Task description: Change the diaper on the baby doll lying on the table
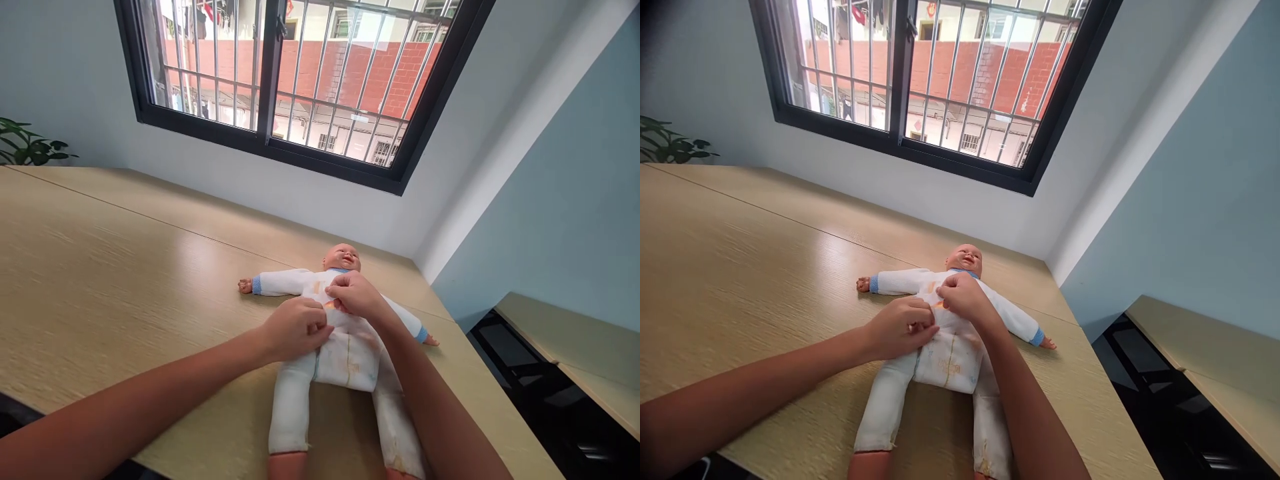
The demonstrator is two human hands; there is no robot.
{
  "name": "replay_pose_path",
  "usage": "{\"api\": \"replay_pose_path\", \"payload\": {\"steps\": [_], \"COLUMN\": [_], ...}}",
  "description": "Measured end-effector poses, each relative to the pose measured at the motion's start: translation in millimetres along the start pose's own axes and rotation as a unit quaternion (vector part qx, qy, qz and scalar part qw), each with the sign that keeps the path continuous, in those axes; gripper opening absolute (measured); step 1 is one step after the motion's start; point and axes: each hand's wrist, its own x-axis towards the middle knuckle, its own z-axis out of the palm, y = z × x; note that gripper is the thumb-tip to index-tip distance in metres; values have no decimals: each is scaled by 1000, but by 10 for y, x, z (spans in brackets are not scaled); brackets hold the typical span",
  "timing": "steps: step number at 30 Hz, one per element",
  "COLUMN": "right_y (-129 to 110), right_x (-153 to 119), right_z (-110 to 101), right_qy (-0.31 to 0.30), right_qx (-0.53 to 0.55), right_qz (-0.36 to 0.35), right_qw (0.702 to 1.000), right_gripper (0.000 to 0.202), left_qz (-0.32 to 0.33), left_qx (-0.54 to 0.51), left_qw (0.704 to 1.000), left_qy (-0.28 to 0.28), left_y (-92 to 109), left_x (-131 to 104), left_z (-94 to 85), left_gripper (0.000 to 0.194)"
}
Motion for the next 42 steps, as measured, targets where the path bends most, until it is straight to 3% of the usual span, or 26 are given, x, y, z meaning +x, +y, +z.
{"api": "replay_pose_path", "payload": {"steps": [2, 5, 9, 13, 16, 20, 25, 28, 31, 33, 36, 42], "right_y": [-18, -34, -28, -9, 31, 112, 175, 171, 138, 110, 80, 82], "right_x": [-4, -14, -20, -11, -1, 21, 59, 66, 61, 58, 60, 58], "right_z": [-16, -46, -80, -89, -76, -45, -23, -29, -26, -11, 17, -13], "right_qy": [7, 9, 10, 1, 8, 9, 4, -1, -9, -9, -2, 34], "right_qx": [-6, -11, -13, -15, -24, -30, -23, -3, 22, 39, 59, 42], "right_qz": [-2, 0, 5, 10, 4, 2, 13, 17, 16, 14, 13, 49], "right_qw": [1000, 1000, 1000, 1000, 1000, 999, 1000, 1000, 1000, 999, 998, 997], "right_gripper": [21, 21, 19, 18, 20, 21, 23, 22, 21, 21, 20, 17], "left_qz": [-50, -83, -94, -134, -186, -255, -242, -205, -143, -101, -91, -106], "left_qx": [11, -19, -144, -290, -272, -209, -250, -271, -224, -188, -149, -166], "left_qw": [996, 989, 983, 948, 944, 943, 937, 940, 963, 976, 984, 980], "left_qy": [69, 119, 60, 16, -5, -42, -30, -30, -36, -36, -35, -36], "left_y": [69, 108, -24, -221, -261, -169, -200, -361, -497, -542, -576, -573], "left_x": [6, 32, 88, 85, 30, -48, -68, -26, 28, 67, 134, 243], "left_z": [43, 35, -12, 68, 124, 113, 135, 115, 39, -3, -13, -5], "left_gripper": [17, 66, 105, 110, 113, 119, 107, 79, 49, 36, 21, 20]}}
